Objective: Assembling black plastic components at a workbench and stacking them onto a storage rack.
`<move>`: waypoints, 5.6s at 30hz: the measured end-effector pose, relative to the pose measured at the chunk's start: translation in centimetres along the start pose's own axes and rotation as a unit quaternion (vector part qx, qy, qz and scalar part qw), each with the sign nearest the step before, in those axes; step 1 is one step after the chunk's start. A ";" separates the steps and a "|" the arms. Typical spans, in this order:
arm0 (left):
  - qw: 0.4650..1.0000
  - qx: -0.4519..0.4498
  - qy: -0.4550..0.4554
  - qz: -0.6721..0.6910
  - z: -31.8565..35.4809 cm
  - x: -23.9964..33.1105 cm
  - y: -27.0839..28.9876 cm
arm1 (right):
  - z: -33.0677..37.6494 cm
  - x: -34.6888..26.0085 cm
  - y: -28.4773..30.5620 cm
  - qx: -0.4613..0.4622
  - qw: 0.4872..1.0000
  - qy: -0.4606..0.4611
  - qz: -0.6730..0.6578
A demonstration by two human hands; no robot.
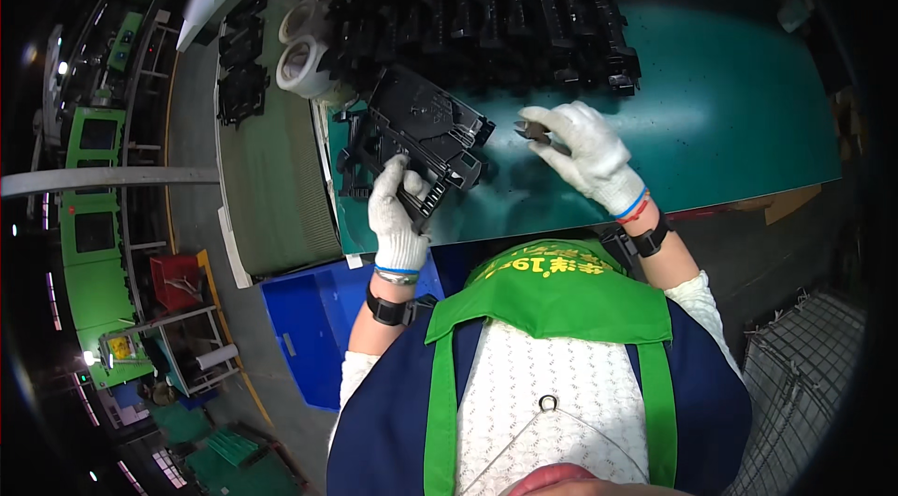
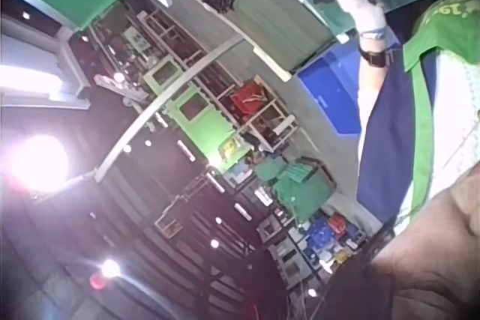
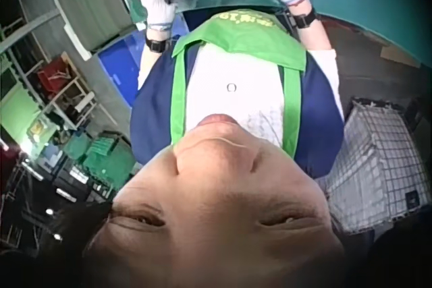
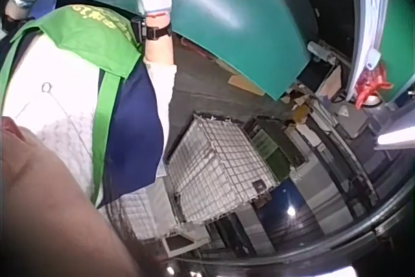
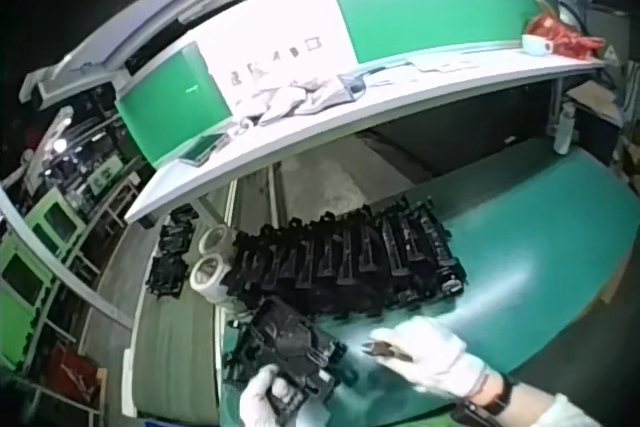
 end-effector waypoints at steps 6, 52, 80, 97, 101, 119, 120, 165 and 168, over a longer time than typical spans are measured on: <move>0.996 0.044 0.035 0.069 1.6 -1.9 -1.7 | 0.1 -0.5 -0.8 0.086 0.996 0.000 0.000; 0.681 -0.066 -0.256 -0.683 -2.0 3.8 2.6 | 6.7 11.3 -12.8 -0.354 0.905 -0.171 -0.164; 0.875 -0.369 0.002 -0.313 2.2 2.7 -7.0 | 12.6 3.4 7.0 -0.144 0.730 -0.419 -0.521; 0.701 -0.439 -0.304 -0.472 1.2 -9.2 -41.2 | 16.3 18.3 17.1 0.331 0.805 -0.344 -0.352; 0.700 -0.390 -0.278 -0.530 -2.0 -10.1 -42.8 | 12.4 20.4 14.9 0.285 0.834 -0.312 -0.356; 0.472 -0.382 -0.341 -0.718 1.1 -5.0 -37.1 | 3.6 26.0 10.7 0.002 0.950 -0.187 -0.249; 0.486 -0.340 -0.378 -0.711 0.5 -4.0 -35.8 | 3.8 24.7 11.7 0.000 0.951 -0.188 -0.245; 0.414 -0.226 -0.246 -0.847 -8.2 -0.3 -29.6 | -9.2 18.1 13.6 -0.048 0.912 -0.392 0.114; 0.465 -0.247 -0.226 -0.820 -9.2 0.6 -28.4 | -9.3 17.6 12.9 -0.061 0.900 -0.415 0.117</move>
Point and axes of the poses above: each hand's wrist, its own z-axis away from the middle knuckle, its own y-axis out of the back of the hand, x = y × z, the point moved 7 cm from there along -z, towards the middle knuckle, and after that the axes turned 9 degrees about -y, right-handed, at the moved point
